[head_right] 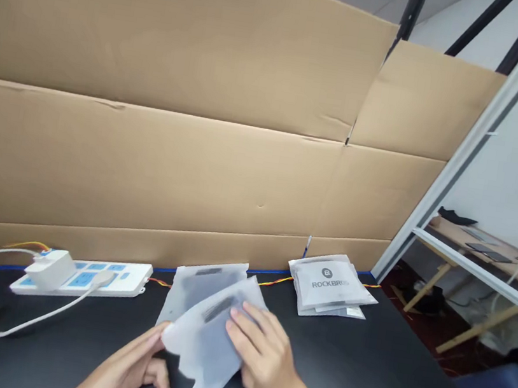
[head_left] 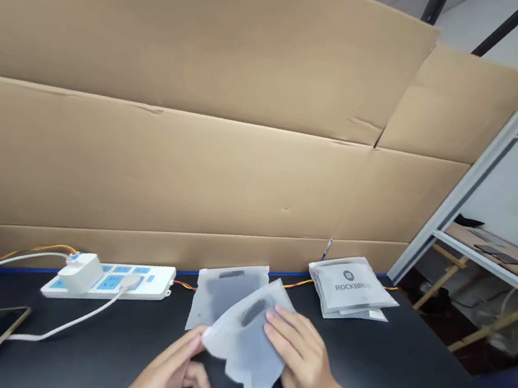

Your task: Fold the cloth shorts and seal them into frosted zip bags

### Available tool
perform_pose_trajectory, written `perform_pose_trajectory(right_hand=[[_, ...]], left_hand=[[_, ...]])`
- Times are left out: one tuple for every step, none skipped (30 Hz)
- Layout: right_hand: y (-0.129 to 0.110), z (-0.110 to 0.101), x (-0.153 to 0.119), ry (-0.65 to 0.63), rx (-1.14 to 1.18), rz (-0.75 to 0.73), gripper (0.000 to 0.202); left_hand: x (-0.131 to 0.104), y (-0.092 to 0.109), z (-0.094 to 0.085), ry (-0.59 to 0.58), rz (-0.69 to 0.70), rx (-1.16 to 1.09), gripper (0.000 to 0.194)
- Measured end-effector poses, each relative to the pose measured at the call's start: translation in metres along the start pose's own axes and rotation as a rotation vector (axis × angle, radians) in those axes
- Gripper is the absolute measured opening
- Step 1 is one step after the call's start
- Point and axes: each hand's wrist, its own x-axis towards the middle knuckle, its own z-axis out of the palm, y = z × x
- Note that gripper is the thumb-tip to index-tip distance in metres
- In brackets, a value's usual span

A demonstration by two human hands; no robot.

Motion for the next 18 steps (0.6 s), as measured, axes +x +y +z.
perform_pose_trajectory(right_hand=[[0.017, -0.012, 0.002, 0.072, -0.054, 0.025, 0.068], [0.035, -0.025, 0.002, 0.149, -0.116, 0.053, 0.07], [0.056, -0.039, 0.002, 0.193, -0.188, 0.092, 0.071], [0.076, -0.051, 0.0, 0.22, -0.266, 0.182, 0.071], [0.096, -0.061, -0.005, 0.237, -0.329, 0.238, 0.068], [0.114, -0.068, -0.011, 0.23, -0.38, 0.284, 0.066], [0.129, -0.071, -0.018, 0.202, -0.415, 0.341, 0.064], [0.142, -0.071, -0.027, 0.128, -0.429, 0.387, 0.062], [0.151, -0.068, -0.036, 0.035, -0.429, 0.421, 0.06], [0.157, -0.063, -0.044, -0.049, -0.424, 0.459, 0.058], [0.161, -0.058, -0.051, -0.126, -0.413, 0.491, 0.059], [0.163, -0.052, -0.057, -0.18, -0.4, 0.522, 0.062], [0.164, -0.047, -0.061, -0.208, -0.387, 0.555, 0.063], [0.165, -0.043, -0.063, -0.221, -0.372, 0.581, 0.063], [0.166, -0.039, -0.064, -0.228, -0.353, 0.596, 0.06], [0.166, -0.037, -0.064, -0.226, -0.336, 0.608, 0.056], [0.167, -0.036, -0.064, -0.212, -0.326, 0.62, 0.052], [0.168, -0.036, -0.064, -0.188, -0.322, 0.627, 0.049]], left_hand=[[0.001, -0.001, -0.002, -0.006, 0.027, 0.078, 0.05], [0.001, -0.002, -0.004, -0.002, 0.053, 0.175, 0.048], [0.002, -0.003, -0.006, 0.008, 0.073, 0.28, 0.044], [0.002, -0.005, -0.007, 0.016, 0.082, 0.381, 0.041], [0.002, -0.006, -0.008, 0.023, 0.086, 0.465, 0.039], [0.002, -0.007, -0.009, 0.025, 0.088, 0.529, 0.038], [0.002, -0.009, -0.009, 0.022, 0.094, 0.578, 0.038], [0.002, -0.01, -0.009, 0.022, 0.105, 0.622, 0.038], [0.002, -0.01, -0.009, 0.026, 0.12, 0.667, 0.037], [0.001, -0.01, -0.009, 0.034, 0.138, 0.714, 0.036], [0.002, -0.01, -0.01, 0.049, 0.16, 0.764, 0.035], [0.002, -0.009, -0.011, 0.069, 0.185, 0.815, 0.034], [0.003, -0.009, -0.012, 0.094, 0.211, 0.86, 0.033], [0.004, -0.008, -0.013, 0.12, 0.238, 0.897, 0.031], [0.005, -0.007, -0.015, 0.145, 0.262, 0.926, 0.03], [0.007, -0.006, -0.016, 0.168, 0.28, 0.949, 0.029], [0.008, -0.005, -0.018, 0.183, 0.292, 0.969, 0.028], [0.009, -0.005, -0.019, 0.194, 0.298, 0.987, 0.028]])
